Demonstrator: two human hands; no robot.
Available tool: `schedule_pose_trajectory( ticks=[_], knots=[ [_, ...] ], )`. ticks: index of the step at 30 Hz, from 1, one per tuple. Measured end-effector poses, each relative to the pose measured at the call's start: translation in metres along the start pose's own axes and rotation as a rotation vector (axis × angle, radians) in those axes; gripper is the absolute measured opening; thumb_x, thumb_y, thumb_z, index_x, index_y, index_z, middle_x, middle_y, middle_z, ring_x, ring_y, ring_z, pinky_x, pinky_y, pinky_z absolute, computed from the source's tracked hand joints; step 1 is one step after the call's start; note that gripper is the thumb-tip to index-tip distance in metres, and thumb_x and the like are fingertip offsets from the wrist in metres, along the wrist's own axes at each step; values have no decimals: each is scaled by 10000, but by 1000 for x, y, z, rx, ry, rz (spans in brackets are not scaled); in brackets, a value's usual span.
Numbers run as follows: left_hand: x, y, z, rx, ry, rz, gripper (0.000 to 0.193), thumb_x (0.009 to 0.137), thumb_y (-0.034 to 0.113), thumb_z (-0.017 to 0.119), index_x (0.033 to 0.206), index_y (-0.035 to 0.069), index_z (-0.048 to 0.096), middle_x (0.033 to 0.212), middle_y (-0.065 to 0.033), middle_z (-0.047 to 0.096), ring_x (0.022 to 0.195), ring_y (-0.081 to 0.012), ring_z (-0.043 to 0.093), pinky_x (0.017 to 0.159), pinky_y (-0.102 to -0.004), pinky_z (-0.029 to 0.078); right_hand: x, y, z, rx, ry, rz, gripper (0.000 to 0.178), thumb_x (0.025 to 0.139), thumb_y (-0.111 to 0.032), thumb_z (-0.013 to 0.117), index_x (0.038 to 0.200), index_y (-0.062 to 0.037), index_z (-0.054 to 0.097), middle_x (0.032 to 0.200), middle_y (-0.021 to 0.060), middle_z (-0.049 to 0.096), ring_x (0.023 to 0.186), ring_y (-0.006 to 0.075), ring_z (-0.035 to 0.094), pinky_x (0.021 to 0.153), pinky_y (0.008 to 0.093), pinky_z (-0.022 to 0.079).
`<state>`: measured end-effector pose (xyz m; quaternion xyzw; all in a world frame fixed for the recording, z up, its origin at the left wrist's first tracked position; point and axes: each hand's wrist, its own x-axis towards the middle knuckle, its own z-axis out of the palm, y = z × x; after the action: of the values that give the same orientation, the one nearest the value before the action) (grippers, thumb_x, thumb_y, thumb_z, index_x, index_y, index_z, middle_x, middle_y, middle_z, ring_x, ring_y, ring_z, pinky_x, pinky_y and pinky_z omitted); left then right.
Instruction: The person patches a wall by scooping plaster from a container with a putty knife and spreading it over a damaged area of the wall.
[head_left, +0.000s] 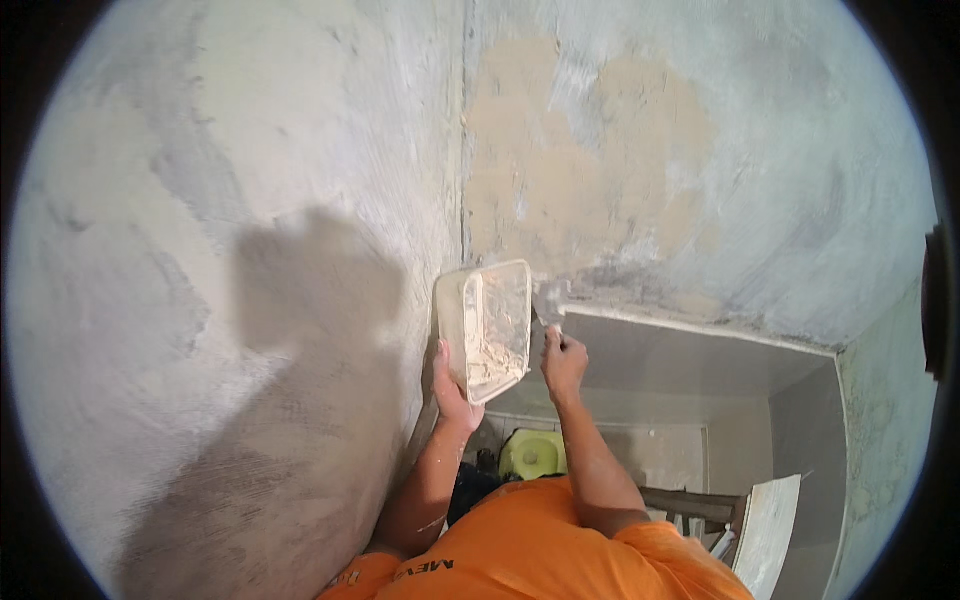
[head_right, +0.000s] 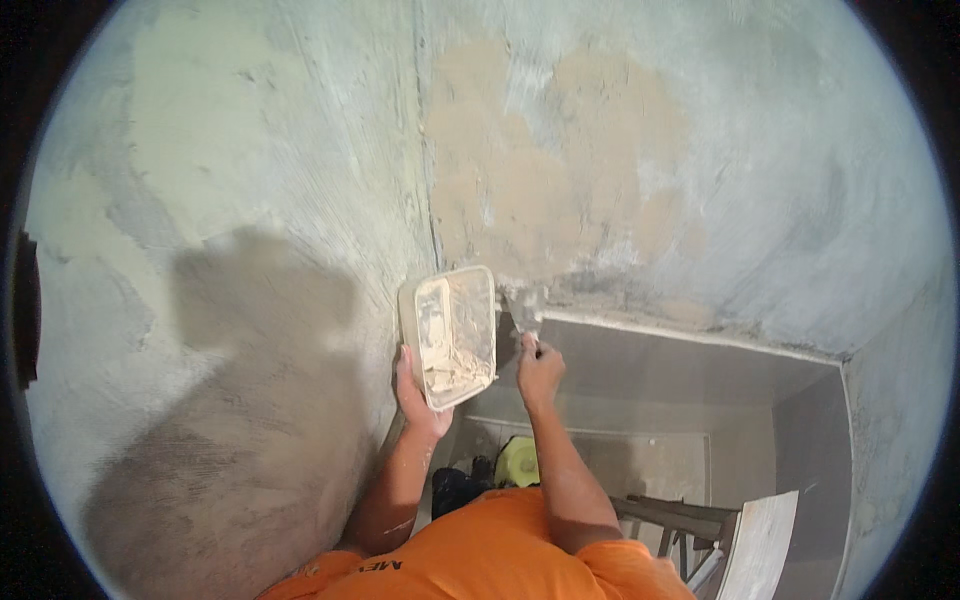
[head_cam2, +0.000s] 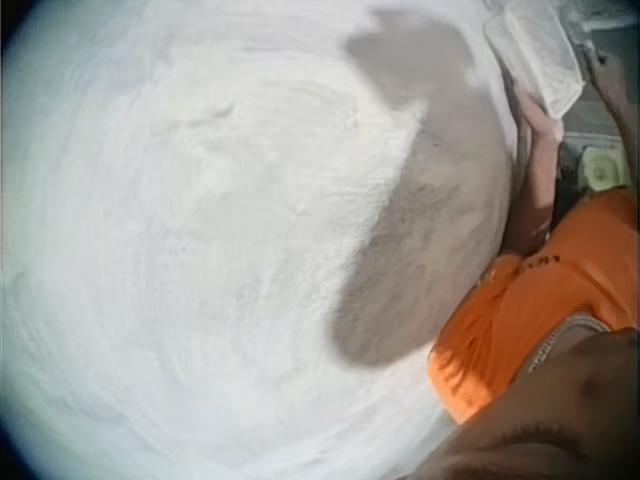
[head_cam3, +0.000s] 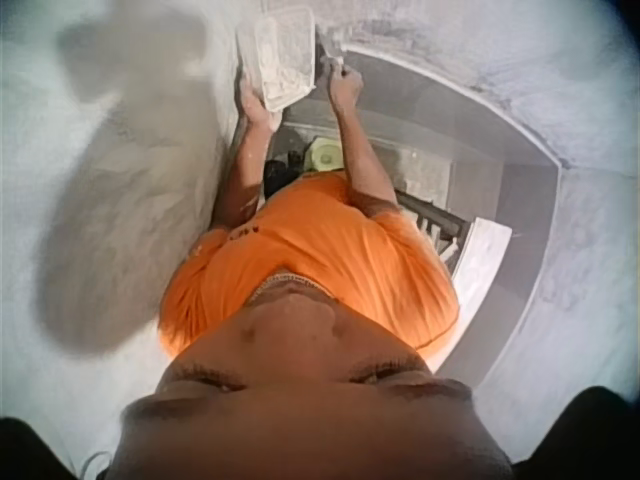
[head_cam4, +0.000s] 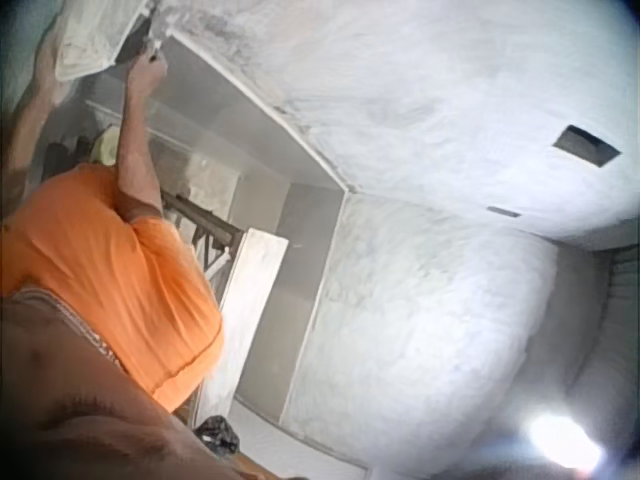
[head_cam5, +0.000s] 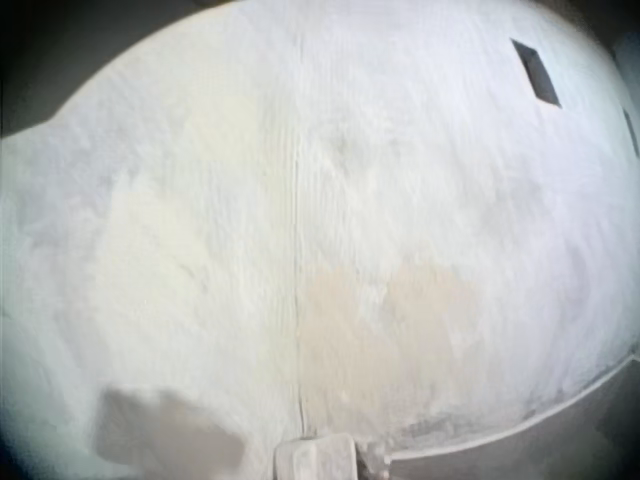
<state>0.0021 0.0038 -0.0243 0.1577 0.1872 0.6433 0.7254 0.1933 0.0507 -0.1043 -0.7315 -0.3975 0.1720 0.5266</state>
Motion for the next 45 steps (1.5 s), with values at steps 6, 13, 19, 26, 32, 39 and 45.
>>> schedule_pose_trajectory(
  ticks=[6,13,19,26,32,39,45],
  knots=[
    [1,0,-14,-100,-87,57,585,1040,509,426,1458,107,501,1399,-80,577,1268,-277,569,1081,-459,453,28,-134,-25,65,-114,-358,489,982,-389,630,780,54,676,594,215,566,545,298,547,592,447,429],
    [2,0,-33,-33,-262,136,562,1046,504,369,1432,126,524,1394,-63,580,1259,-255,578,1078,-452,458,63,-117,24,4,-210,-151,515,966,-416,657,737,45,661,576,104,592,550,162,535,565,371,439],
    [3,-10,-13,-70,-73,95,564,1042,505,388,1435,124,523,1397,-66,577,1273,-266,564,1086,-453,450,6,31,0,-234,-34,-93,488,966,-405,644,779,39,725,580,150,627,551,186,597,600,390,484],
    [9,-16,-50,-99,-128,43,655,1027,569,360,1513,140,452,1486,-68,515,1346,-295,515,1137,-486,407,36,-167,-37,185,-284,-314,464,1022,-344,585,697,-18,643,543,20,519,510,102,473,506,313,369],
    [17,-16,-70,-147,-158,15,663,1006,574,402,1522,160,446,1516,-58,499,1366,-305,499,1145,-525,389,51,-208,-7,578,-401,-77,429,1025,-343,583,771,-7,662,615,19,575,513,105,494,504,314,379],
    [19,-40,-66,-212,95,-156,707,972,637,427,1507,178,481,1501,-56,520,1364,-326,499,1145,-551,382,23,-12,-13,190,-228,183,398,981,-281,661,710,11,670,564,33,565,485,117,519,467,325,404],
    [31,-51,-106,-286,-94,-207,700,976,641,421,1508,191,482,1498,-45,532,1345,-305,530,1110,-532,432,31,-92,-30,76,-244,-38,397,981,-280,658,721,20,675,558,31,572,508,107,533,503,317,420]
  ],
)
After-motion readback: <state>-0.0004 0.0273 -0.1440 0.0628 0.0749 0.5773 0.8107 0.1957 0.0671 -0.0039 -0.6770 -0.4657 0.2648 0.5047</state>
